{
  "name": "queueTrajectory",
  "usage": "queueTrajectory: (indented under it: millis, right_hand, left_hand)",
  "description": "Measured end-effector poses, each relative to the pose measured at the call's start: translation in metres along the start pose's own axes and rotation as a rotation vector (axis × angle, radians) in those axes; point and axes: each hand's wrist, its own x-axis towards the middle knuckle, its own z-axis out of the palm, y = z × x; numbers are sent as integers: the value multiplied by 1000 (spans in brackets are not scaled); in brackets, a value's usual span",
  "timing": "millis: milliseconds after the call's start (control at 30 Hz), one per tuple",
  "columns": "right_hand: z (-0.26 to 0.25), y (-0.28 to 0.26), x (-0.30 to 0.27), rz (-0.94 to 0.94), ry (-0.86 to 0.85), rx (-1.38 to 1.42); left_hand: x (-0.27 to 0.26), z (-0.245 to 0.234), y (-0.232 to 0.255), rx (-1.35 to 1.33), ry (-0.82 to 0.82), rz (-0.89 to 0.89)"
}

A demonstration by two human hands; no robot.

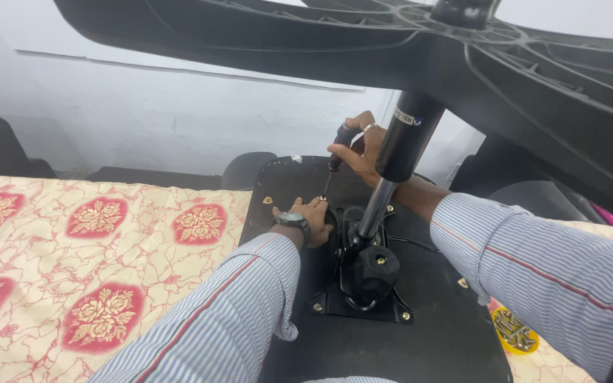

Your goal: The person uses a screwdriver to tighten screws on the underside of an office chair, securing the gas lift cylinder to the seat base. The person repeatedly adjusts the chair and repositions the tool to access different screw locations.

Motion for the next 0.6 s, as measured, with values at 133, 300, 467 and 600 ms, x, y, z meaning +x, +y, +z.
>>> queueTrajectory:
  millis: [133, 300, 467, 600]
  right_hand:
    - [7, 6, -2, -178, 25, 35]
    - [11, 12, 4, -269, 47, 5]
    - [10, 11, 3, -169, 66, -26]
    - [11, 8, 3, -105, 35, -8]
  left_hand:
    - [-2, 1, 1, 2, -15, -8]
    - [-4, -2, -2, 9, -9, -11]
    - [-3, 0, -1, 21, -10, -4]
    - [-5, 3, -3, 12, 13, 7]
